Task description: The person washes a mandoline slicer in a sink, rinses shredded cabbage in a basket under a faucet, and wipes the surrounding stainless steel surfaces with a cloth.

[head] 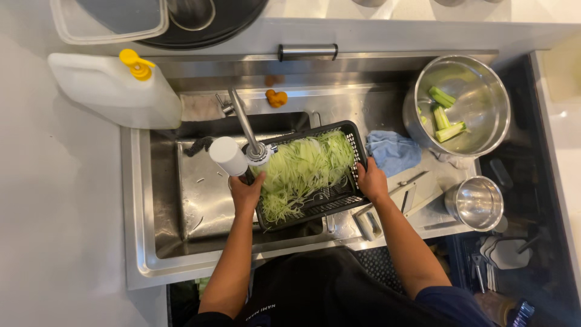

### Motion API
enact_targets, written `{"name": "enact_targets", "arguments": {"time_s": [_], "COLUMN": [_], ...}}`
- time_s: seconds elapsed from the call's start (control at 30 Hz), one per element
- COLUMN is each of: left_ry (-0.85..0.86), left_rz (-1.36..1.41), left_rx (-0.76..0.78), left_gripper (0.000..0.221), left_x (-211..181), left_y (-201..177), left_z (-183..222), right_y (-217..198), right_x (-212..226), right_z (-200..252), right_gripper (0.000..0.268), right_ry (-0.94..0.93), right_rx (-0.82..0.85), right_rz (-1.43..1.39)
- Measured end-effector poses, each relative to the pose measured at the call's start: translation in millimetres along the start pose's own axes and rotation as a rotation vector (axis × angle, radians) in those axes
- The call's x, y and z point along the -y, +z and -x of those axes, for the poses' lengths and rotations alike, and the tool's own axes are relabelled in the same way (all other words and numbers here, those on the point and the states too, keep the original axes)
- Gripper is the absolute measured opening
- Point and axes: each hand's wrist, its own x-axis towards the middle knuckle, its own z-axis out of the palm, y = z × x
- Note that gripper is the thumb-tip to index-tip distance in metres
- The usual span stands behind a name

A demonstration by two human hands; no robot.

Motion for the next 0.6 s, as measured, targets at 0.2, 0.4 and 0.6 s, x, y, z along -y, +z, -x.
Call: {"name": "enact_targets", "arguments": {"time_s": [0.2, 0.4, 0.6], "left_ry": [-0.672, -0.516, -0.46], "left_rz": [0.738, 0.738, 0.459], "left_rx": [0.441, 0.325, 0.19], "left_gripper": [0.058, 0.064, 0.078], "left_x": [49.4, 73.9, 67.2], "left_y": [1.7, -59.1, -139.5], "left_z": [-8.9, 0.4, 2.1], "right_y": [-16.7, -3.5, 34.9], "right_x": [25.2, 82.4, 131.8], "right_z": [-3.7, 9.6, 29.7], "right_gripper": [0.031, 0.031, 0.033], "right_ry": [-0.05, -0.016, -0.018], "right_rx": [0.017, 0.156, 0.363], "right_rz": [-0.022, -0.06, -0.1]}}
